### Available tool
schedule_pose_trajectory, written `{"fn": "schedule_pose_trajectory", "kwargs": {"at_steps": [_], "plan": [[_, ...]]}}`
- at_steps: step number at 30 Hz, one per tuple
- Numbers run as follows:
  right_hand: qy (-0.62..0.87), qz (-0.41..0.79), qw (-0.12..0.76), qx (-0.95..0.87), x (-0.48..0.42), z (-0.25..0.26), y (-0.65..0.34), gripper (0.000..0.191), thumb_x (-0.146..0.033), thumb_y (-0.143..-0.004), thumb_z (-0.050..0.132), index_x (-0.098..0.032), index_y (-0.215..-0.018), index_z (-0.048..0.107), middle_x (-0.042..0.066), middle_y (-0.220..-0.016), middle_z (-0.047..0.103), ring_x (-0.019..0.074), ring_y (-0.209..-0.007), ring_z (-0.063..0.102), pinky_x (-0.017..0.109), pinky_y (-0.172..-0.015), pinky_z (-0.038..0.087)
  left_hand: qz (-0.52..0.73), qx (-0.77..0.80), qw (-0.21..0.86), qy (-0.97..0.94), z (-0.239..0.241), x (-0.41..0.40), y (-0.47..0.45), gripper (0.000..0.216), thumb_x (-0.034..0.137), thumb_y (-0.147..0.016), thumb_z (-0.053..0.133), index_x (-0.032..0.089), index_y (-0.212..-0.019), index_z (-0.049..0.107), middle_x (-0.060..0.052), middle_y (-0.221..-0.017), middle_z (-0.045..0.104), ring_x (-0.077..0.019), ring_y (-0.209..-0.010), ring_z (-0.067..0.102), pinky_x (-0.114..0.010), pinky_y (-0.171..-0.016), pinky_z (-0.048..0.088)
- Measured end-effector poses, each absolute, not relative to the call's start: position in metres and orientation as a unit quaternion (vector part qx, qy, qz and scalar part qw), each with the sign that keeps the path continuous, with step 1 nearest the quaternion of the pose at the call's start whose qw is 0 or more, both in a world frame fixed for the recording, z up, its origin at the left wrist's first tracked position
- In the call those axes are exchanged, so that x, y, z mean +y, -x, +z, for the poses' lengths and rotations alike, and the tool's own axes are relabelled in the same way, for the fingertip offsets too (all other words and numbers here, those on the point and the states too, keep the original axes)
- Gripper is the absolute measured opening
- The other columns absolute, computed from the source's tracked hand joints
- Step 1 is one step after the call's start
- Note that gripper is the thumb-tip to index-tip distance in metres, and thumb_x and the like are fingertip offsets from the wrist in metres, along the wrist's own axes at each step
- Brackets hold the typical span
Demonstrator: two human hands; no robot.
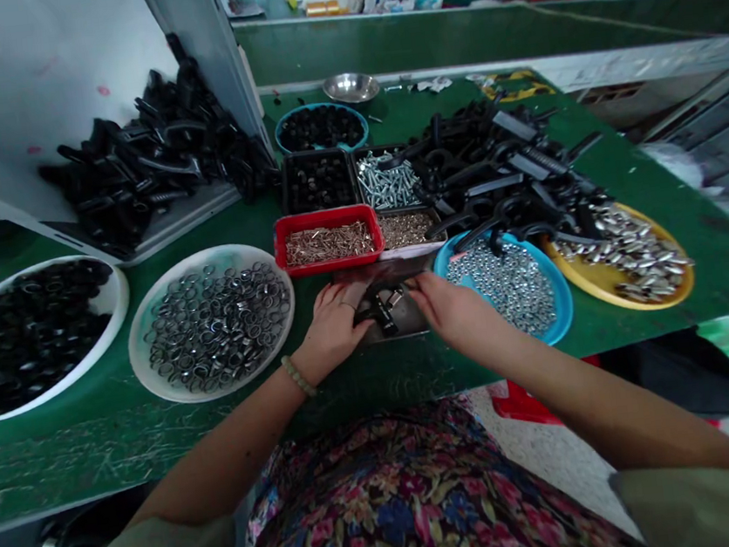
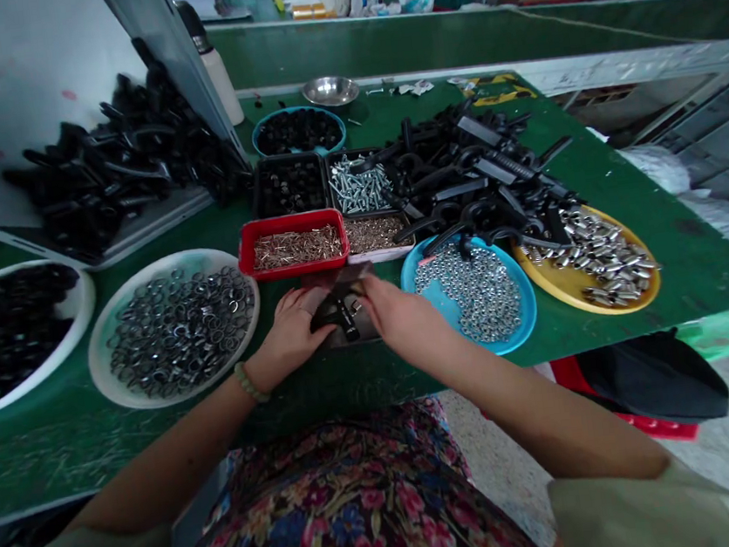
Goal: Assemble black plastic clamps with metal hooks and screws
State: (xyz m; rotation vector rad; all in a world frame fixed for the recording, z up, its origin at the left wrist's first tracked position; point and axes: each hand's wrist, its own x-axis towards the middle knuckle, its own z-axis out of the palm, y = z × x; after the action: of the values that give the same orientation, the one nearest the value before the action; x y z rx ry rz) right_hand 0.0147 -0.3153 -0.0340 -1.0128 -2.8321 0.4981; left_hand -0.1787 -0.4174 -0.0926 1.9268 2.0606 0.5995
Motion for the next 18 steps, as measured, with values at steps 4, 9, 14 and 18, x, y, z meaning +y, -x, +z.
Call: {"fn": "schedule_pose_trajectory", "kwargs": {"at_steps": [4,9,14,18], "plan": [[0.338,0.136,0.003,-0.931,-0.314,-0.041,-0.028,0.031,-0.036,-0.098,0.036,-0.021,-0.115,0.056,0.010,-0.092,0.071,0.0222,-0.069,0.066,0.030,-0.055,0.043,0.212,0.712,0.124,-0.658,-0.091,-0.418,0.177,0.063,0.032,-0.080,0.066,0.021,-0.138,0.043,-0.010,-0.130,0.056,-0.0284,-0.125,0.046,-0.048,-0.115,0.026],[0.478,-0.028,0.026,-0.878,-0.294,-0.067,-0.102,0.039,-0.039,-0.098,0.035,-0.021,-0.127,0.053,0.012,-0.102,0.068,0.0235,-0.067,0.064,0.032,-0.052,0.040,0.135,0.661,0.101,-0.732,-0.089,-0.428,0.169,0.046,0.020,-0.093,0.041,0.027,-0.139,0.045,-0.010,-0.130,0.055,-0.0273,-0.120,0.047,-0.046,-0.104,0.038],[0.443,-0.134,0.036,-0.886,-0.267,-0.080,-0.137,0.040,-0.041,-0.097,0.040,-0.016,-0.119,0.063,0.017,-0.104,0.065,0.0310,-0.093,0.059,0.041,-0.073,0.042,0.221,0.648,0.209,-0.698,-0.072,-0.412,0.167,0.039,0.022,-0.095,0.039,0.018,-0.132,0.051,-0.013,-0.124,0.060,-0.0242,-0.116,0.054,-0.040,-0.104,0.042],[0.359,-0.096,0.078,-0.925,-0.229,-0.063,-0.078,0.034,-0.038,-0.097,0.042,-0.020,-0.110,0.068,0.012,-0.103,0.067,0.0282,-0.102,0.052,0.041,-0.085,0.035,0.270,0.638,0.354,-0.628,-0.066,-0.393,0.171,0.030,0.023,-0.098,0.036,0.017,-0.117,0.058,-0.009,-0.108,0.069,-0.0196,-0.101,0.064,-0.034,-0.093,0.049]]}}
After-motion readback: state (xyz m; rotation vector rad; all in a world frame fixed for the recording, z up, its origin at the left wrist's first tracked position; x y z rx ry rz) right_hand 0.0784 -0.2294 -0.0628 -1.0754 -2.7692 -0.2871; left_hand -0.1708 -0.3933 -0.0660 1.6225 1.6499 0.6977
